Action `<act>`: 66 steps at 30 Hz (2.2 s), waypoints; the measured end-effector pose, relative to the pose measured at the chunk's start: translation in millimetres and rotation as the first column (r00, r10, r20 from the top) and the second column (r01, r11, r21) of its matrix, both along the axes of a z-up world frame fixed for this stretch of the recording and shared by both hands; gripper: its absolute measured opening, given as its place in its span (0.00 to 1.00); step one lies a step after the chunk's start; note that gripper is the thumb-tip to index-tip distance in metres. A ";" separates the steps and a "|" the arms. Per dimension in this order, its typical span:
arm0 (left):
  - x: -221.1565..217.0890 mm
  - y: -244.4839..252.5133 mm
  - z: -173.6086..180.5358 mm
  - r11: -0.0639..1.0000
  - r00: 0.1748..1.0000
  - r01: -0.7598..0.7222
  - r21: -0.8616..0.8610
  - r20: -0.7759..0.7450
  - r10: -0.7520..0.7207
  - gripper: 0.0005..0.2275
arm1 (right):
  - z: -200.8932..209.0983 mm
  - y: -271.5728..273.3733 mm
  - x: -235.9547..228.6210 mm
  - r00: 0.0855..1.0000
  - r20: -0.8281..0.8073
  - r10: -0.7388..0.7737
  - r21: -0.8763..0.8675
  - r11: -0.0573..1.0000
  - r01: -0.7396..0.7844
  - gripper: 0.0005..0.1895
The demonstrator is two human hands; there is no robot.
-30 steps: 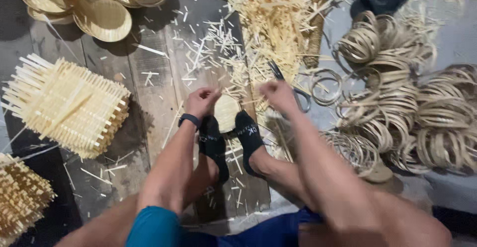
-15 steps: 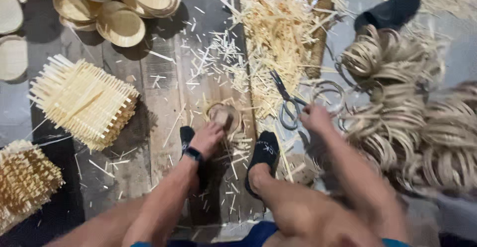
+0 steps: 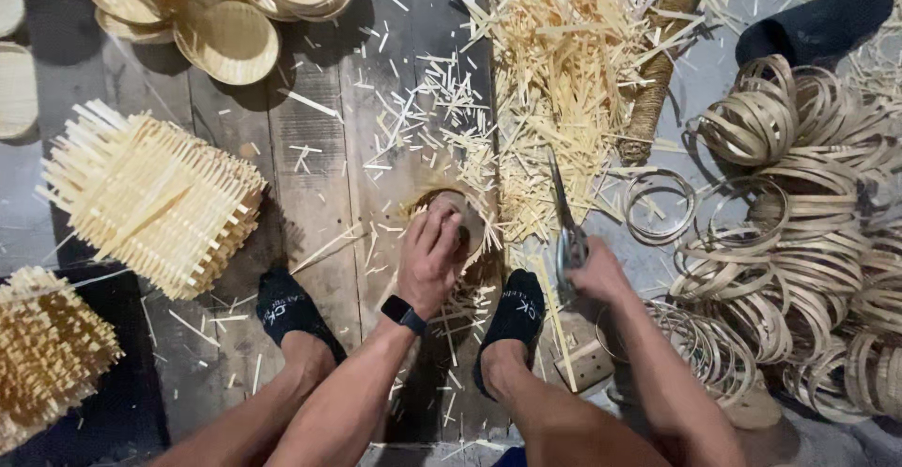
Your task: The person weaves thin bamboo strips around a circular base, trims the excess with shears, and fits the piece into a larger woven square. They handle various bundles of bamboo and finished circular components on a wooden floor.
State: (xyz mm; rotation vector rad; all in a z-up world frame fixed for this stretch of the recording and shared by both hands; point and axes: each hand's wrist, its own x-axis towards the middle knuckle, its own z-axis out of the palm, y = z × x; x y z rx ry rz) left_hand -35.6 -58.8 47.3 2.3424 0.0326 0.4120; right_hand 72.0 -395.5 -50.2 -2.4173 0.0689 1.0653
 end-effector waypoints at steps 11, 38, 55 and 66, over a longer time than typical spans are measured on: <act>-4.0 -9.8 -12.8 0.975 0.952 -0.213 0.059 -0.210 0.221 0.25 | 95.7 77.0 -18.4 0.890 0.329 0.317 -0.008 0.943 -0.333 0.32; 0.5 -12.6 -30.9 0.968 0.964 -0.194 -0.157 -0.214 0.159 0.25 | 57.1 73.3 12.3 0.563 0.615 0.551 -0.256 0.816 -0.519 0.23; -1.3 -26.3 -22.7 0.979 0.947 -0.203 0.008 -0.251 0.198 0.25 | 59.3 97.4 13.1 0.625 0.533 0.571 -0.258 0.813 -0.523 0.23; -4.6 -7.6 -19.1 0.967 0.956 -0.109 -0.230 -0.292 0.039 0.27 | 60.2 101.7 18.5 0.458 0.693 0.557 -0.256 0.784 -0.565 0.28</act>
